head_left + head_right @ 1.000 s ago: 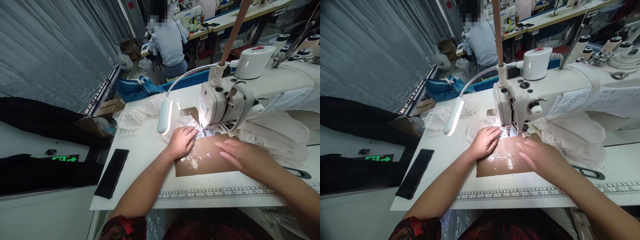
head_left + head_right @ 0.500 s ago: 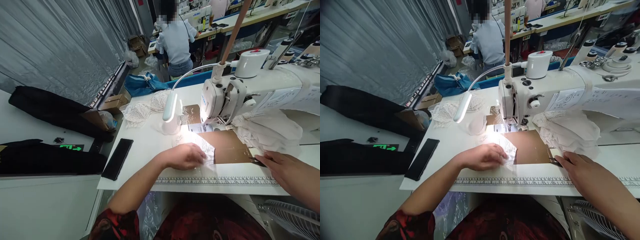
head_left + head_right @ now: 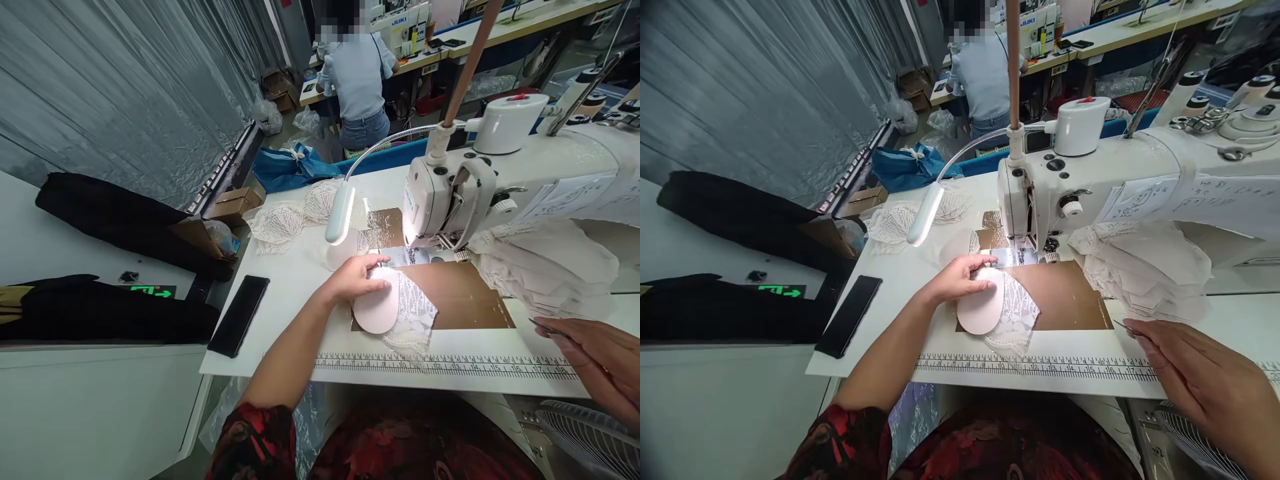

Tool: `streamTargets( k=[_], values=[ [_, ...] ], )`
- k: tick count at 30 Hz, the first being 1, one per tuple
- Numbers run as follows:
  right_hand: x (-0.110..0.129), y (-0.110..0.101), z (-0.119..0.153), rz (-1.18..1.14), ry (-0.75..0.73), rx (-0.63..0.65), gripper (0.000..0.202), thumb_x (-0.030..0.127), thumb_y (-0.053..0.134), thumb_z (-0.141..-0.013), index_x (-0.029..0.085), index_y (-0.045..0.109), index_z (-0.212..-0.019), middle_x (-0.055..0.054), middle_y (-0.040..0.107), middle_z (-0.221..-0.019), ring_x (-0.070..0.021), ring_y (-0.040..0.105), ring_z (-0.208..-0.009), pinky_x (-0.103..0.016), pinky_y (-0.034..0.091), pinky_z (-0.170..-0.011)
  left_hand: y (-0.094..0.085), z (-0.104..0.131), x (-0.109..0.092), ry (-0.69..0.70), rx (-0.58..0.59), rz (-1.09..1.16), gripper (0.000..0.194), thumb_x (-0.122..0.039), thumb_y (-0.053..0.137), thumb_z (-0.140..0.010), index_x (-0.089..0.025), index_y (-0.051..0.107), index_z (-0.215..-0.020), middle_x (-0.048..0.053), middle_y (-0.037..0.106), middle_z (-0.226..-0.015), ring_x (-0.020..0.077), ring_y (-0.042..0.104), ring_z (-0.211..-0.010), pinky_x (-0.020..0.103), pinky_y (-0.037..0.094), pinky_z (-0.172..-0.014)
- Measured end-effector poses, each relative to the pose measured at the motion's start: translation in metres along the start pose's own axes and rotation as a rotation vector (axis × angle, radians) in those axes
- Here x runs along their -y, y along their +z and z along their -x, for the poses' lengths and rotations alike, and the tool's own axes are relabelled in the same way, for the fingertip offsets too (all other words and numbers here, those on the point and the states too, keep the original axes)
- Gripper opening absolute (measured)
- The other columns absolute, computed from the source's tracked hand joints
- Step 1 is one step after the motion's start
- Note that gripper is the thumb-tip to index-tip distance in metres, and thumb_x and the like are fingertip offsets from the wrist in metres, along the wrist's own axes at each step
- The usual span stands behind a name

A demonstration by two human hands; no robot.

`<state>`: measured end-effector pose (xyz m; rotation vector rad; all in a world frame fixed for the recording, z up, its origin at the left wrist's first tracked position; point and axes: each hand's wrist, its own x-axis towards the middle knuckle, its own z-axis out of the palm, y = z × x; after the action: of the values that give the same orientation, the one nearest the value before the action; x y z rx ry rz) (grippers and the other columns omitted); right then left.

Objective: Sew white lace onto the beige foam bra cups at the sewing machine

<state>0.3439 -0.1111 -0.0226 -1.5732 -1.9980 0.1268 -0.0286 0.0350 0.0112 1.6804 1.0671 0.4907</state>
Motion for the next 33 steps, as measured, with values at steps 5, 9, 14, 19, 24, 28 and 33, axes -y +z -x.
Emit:
streamTargets(
  k=[5, 9, 14, 19, 24, 28, 33],
  values=[
    [0.040, 0.018, -0.029, -0.258, 0.029, 0.204, 0.037, 0.032, 0.046, -0.096, 0.036, 0.057, -0.131, -0.005, 0.075, -0.104, -0.0227, 0.071, -0.094, -0.035, 0.058, -0.079, 0.009, 0.005, 0.000, -0.093, 0.115, 0.283, 0.035, -0.039, 0.078, -0.073, -0.012, 0.070, -0.095, 0.008, 0.069, -0.093, 0.0198, 0.065, -0.084, 0.029, 0.051, -0.071],
    [0.074, 0.037, -0.070, -0.343, -0.022, 0.401, 0.042, 0.040, 0.039, -0.099, 0.029, 0.056, -0.136, -0.005, 0.067, -0.128, -0.0268, 0.063, -0.116, -0.046, 0.052, -0.096, 0.014, 0.010, 0.001, -0.188, 0.119, 0.376, 0.035, -0.043, 0.079, -0.072, -0.014, 0.071, -0.089, 0.005, 0.068, -0.081, 0.0158, 0.063, -0.072, 0.027, 0.049, -0.064],
    [0.094, 0.050, -0.103, -0.445, -0.003, 0.474, 0.043, 0.047, 0.046, -0.096, 0.025, 0.064, -0.128, -0.007, 0.066, -0.129, -0.0282, 0.059, -0.121, -0.048, 0.048, -0.102, 0.017, 0.011, 0.001, -0.147, 0.141, 0.447, 0.034, -0.041, 0.081, -0.072, -0.014, 0.076, -0.093, 0.006, 0.073, -0.086, 0.0166, 0.065, -0.078, 0.028, 0.051, -0.072],
    [0.103, 0.056, -0.109, -0.542, 0.099, 0.521, 0.039, 0.047, 0.051, -0.093, 0.024, 0.065, -0.122, -0.007, 0.070, -0.120, -0.0263, 0.066, -0.107, -0.041, 0.055, -0.088, 0.019, 0.010, -0.001, -0.090, 0.190, 0.475, 0.035, -0.040, 0.079, -0.074, -0.014, 0.077, -0.098, 0.009, 0.075, -0.096, 0.0211, 0.067, -0.091, 0.033, 0.051, -0.087],
    [0.110, 0.063, -0.110, -0.585, 0.103, 0.533, 0.033, 0.049, 0.055, -0.090, 0.025, 0.067, -0.109, -0.004, 0.072, -0.105, -0.0222, 0.066, -0.094, -0.034, 0.053, -0.079, 0.022, 0.010, -0.004, -0.100, 0.202, 0.525, 0.034, -0.039, 0.082, -0.070, -0.014, 0.078, -0.091, 0.008, 0.075, -0.091, 0.0190, 0.066, -0.087, 0.031, 0.050, -0.085],
    [0.112, 0.065, -0.111, -0.638, 0.148, 0.525, 0.031, 0.050, 0.053, -0.091, 0.025, 0.070, -0.099, -0.004, 0.072, -0.098, -0.0218, 0.065, -0.091, -0.033, 0.051, -0.078, 0.023, 0.013, -0.008, -0.151, 0.205, 0.480, 0.034, -0.041, 0.081, -0.070, -0.014, 0.078, -0.090, 0.005, 0.072, -0.082, 0.0160, 0.063, -0.078, 0.028, 0.048, -0.074],
    [0.109, 0.063, -0.111, -0.669, 0.189, 0.581, 0.033, 0.050, 0.057, -0.087, 0.024, 0.068, -0.102, -0.005, 0.071, -0.096, -0.0218, 0.065, -0.085, -0.033, 0.051, -0.073, 0.023, 0.013, -0.009, -0.147, 0.236, 0.485, 0.033, -0.041, 0.083, -0.067, -0.013, 0.077, -0.085, 0.002, 0.067, -0.075, 0.0123, 0.056, -0.072, 0.024, 0.042, -0.066]
  ],
)
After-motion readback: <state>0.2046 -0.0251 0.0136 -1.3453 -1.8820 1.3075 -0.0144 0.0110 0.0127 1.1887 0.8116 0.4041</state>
